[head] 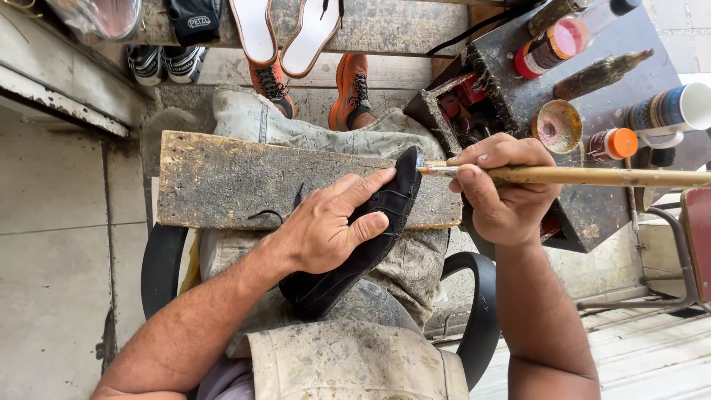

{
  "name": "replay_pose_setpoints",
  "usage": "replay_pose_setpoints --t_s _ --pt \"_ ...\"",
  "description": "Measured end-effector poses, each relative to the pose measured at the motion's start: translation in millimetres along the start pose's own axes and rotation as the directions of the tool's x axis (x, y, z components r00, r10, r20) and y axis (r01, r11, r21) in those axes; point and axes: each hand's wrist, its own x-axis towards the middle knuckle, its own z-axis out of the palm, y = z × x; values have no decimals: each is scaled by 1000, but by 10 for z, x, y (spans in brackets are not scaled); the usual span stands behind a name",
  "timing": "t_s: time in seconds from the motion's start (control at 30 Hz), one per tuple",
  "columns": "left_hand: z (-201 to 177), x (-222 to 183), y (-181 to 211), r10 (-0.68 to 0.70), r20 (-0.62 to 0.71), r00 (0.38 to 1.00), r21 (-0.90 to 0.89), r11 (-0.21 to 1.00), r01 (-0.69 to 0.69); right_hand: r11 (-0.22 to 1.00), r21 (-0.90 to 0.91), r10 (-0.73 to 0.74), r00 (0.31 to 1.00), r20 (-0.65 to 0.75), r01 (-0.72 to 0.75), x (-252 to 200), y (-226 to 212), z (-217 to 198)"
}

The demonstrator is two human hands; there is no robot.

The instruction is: Applying liquid coating to the edges of shoe soles using a brush at a repair bench

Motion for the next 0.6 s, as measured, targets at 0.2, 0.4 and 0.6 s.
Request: replay_pose_setpoints --t_s 0.2,0.4,0.6 --pt "-7 -25 40 17 -14 1000 2 1000 -17 991 129 0 993 117 -15 -18 -158 106" --pt "-1 -27 40 25 1 1000 4 1000 -25 997 71 38 997 -66 -34 93 150 -19" --pt "15 -46 -17 -17 2 1000 -18 1000 17 987 154 58 997 -41 -51 10 115 -3"
